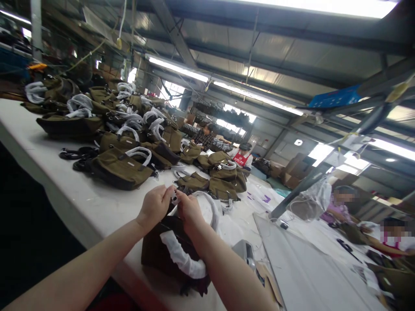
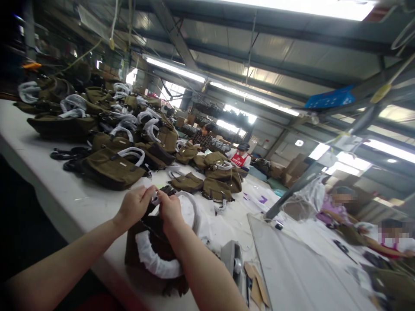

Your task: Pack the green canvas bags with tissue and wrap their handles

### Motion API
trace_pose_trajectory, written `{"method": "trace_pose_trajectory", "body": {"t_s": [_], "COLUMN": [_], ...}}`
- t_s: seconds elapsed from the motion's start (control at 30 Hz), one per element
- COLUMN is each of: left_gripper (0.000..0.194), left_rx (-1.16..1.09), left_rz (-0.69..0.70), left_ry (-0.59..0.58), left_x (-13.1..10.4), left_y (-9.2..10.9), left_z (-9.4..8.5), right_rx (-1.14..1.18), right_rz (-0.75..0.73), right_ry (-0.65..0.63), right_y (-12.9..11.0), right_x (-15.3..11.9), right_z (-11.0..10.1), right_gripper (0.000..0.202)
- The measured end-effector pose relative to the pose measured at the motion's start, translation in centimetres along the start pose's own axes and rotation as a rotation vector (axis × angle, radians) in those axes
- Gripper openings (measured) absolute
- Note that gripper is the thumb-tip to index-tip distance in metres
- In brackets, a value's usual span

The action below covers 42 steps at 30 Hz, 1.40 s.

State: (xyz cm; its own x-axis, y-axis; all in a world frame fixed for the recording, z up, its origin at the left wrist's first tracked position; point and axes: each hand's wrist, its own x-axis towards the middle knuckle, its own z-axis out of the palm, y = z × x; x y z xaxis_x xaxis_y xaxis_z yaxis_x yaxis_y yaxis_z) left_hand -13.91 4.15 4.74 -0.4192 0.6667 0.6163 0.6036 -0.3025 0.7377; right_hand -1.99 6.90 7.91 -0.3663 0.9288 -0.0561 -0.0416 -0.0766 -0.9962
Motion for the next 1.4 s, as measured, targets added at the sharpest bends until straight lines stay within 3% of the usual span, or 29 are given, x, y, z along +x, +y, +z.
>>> {"method": "trace_pose_trajectory", "body": {"t_s": [0.13,0.3,0.43,0.53,0.67,0.77,0.83,0.97,1.07,1.17,1.23,1.3,1.4], "left_gripper": [0.044,0.041,0.037,0.037,0.036,0.032,0.026,0.028,0.027,0.028,0.028,0.027,0.04], "left_rx": [-0.085,-0.235,-0.298,-0.374,-0.501,-0.624,-0.69,-0.764,-0.744,-0.637,-0.526,-0.397,-0.152], "left_rz": [-0.187,-0.407,-0.407,-0.388,-0.506,-0.681,-0.815,-1.019,-1.106,-1.14,-1.113,-1.038,-0.813], "left_ry": [-0.018,-0.106,-0.143,-0.196,-0.214,-0.178,-0.148,-0.152,-0.222,-0.37,-0.507,-0.625,-0.709], "left_x": [0.8,1.1,1.1,0.8,0.8,1.4,2.1,3.4,3.7,3.4,3.0,2.7,2.5], "left_y": [-0.7,-2.2,-2.3,-1.8,-2.1,-3.2,-4.1,-6.0,-7.1,-8.0,-8.2,-8.2,-7.6], "left_z": [0.7,2.3,2.5,2.3,2.3,2.3,2.1,1.8,1.7,1.4,1.1,0.8,0.8], "right_rx": [0.144,0.14,0.092,0.145,0.181,0.005,-0.167,-0.525,-0.681,-0.762,-0.806,-0.842,-0.959], "right_rz": [0.013,0.014,0.101,0.204,0.286,0.214,0.078,-0.228,-0.246,-0.27,-0.344,-0.395,-0.38], "right_ry": [-0.021,0.018,0.013,-0.047,-0.137,-0.203,-0.243,-0.232,-0.182,-0.156,-0.213,-0.268,-0.154], "right_y": [0.1,0.8,1.3,1.3,1.0,0.6,0.4,0.2,0.2,0.2,0.5,1.3,2.9], "right_x": [0.4,1.6,2.2,2.2,1.7,0.6,-0.7,-3.5,-5.4,-7.2,-8.3,-9.4,-10.6], "right_z": [0.2,0.1,-0.3,-0.4,-0.4,-0.8,-1.8,-5.3,-8.4,-11.2,-12.6,-13.4,-13.6], "right_gripper": [0.028,0.031,0.041,0.036,0.033,0.026,0.022,0.022,0.022,0.028,0.035,0.037,0.064]}}
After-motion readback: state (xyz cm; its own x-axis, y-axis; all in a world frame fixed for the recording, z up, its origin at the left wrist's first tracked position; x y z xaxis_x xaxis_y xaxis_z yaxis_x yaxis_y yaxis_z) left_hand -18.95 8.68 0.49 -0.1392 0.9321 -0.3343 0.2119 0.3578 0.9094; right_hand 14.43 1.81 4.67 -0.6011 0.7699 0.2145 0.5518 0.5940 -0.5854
